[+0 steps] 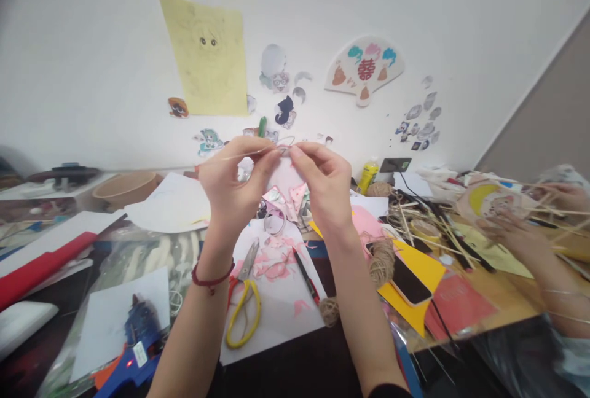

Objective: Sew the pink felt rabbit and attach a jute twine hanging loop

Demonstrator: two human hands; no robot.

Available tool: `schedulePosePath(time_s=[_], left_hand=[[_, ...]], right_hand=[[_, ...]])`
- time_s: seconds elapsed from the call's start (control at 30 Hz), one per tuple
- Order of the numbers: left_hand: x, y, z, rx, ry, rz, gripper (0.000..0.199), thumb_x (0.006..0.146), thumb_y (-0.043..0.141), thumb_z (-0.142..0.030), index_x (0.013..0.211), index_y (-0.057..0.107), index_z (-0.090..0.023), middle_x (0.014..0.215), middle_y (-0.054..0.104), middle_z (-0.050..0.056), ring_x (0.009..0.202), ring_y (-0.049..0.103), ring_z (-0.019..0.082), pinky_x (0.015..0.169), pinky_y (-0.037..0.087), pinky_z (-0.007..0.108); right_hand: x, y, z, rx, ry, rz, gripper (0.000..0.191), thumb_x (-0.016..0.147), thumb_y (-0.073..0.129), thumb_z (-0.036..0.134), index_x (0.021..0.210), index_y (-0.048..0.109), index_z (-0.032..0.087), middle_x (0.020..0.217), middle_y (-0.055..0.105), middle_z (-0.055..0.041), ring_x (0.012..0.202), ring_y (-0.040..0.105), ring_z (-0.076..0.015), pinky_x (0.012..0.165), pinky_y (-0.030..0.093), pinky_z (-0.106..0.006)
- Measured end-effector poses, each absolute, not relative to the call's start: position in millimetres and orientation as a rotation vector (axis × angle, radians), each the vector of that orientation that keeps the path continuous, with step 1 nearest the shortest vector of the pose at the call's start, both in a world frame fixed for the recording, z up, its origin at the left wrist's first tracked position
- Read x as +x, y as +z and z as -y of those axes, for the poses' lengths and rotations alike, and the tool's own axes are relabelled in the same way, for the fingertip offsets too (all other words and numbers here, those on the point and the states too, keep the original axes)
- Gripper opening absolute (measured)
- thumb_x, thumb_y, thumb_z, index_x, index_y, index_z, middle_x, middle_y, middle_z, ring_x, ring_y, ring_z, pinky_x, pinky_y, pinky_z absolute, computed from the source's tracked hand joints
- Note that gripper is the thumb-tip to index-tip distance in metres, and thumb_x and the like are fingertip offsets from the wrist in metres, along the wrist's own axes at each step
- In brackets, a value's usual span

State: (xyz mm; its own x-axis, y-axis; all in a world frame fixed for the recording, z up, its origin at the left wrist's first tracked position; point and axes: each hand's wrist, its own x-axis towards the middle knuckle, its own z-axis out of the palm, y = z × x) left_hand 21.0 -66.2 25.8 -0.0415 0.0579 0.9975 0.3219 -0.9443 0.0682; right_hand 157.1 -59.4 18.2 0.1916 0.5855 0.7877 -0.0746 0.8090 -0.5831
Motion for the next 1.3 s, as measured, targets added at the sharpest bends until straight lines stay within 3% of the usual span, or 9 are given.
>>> schedulePosePath(time_s=[0.27,0.43,0.87,1.07,1.3], left_hand=[[15,25,63,-2.085,-1.936,0.458,0.011,0.097,0.063,-0.021,0.088,0.067,-0.019,0.082,0.073,0.001,0.075,0.065,0.012,0.073,0.050,0.027],[17,28,62,-2.070,-1.973,0.554,0.010,0.094,0.069,-0.026,0.087,0.068,-0.019,0.095,0.074,0.004,0.092,0.066,0.016,0.080,0.052,0.030],[9,27,57,-2.263,-2.119,0.558,0.012,0.096,0.064,-0.021,0.085,0.061,-0.021,0.098,0.073,0.002,0.092,0.065,0.014,0.078,0.050,0.030],[11,27,60,-2.039,-1.855,0.674,0.016,0.099,0.057,-0.022,0.083,0.053,-0.022,0.083,0.064,0.001,0.079,0.054,0.017,0.075,0.044,0.033],[15,25,63,-2.070,-1.999,0.623,0.017,0.102,0.054,-0.024,0.085,0.049,-0.021,0.073,0.057,-0.003,0.065,0.052,0.010,0.065,0.042,0.027]], right_hand=[[163,19,57,-0.532,0.220,1.422,0.019,0.084,0.078,0.040,0.087,0.071,0.022,0.080,0.073,0.0009,0.072,0.068,-0.0134,0.065,0.057,-0.027],[159,16,52,-0.486,0.143,1.363,0.014,0.086,0.077,0.034,0.085,0.071,0.021,0.082,0.073,0.0003,0.076,0.070,-0.0138,0.070,0.058,-0.028],[160,15,50,-0.570,0.231,1.338,0.022,0.088,0.073,0.036,0.073,0.072,0.019,0.062,0.061,0.0031,0.056,0.055,-0.0097,0.053,0.045,-0.023],[157,22,67,-0.563,0.203,1.358,0.018,0.088,0.073,0.031,0.074,0.075,0.020,0.065,0.068,0.0014,0.057,0.059,-0.0106,0.054,0.050,-0.024],[159,25,83,-0.631,0.301,1.476,0.015,0.081,0.080,0.036,0.087,0.079,0.021,0.080,0.077,-0.0008,0.070,0.070,-0.0127,0.064,0.059,-0.024]])
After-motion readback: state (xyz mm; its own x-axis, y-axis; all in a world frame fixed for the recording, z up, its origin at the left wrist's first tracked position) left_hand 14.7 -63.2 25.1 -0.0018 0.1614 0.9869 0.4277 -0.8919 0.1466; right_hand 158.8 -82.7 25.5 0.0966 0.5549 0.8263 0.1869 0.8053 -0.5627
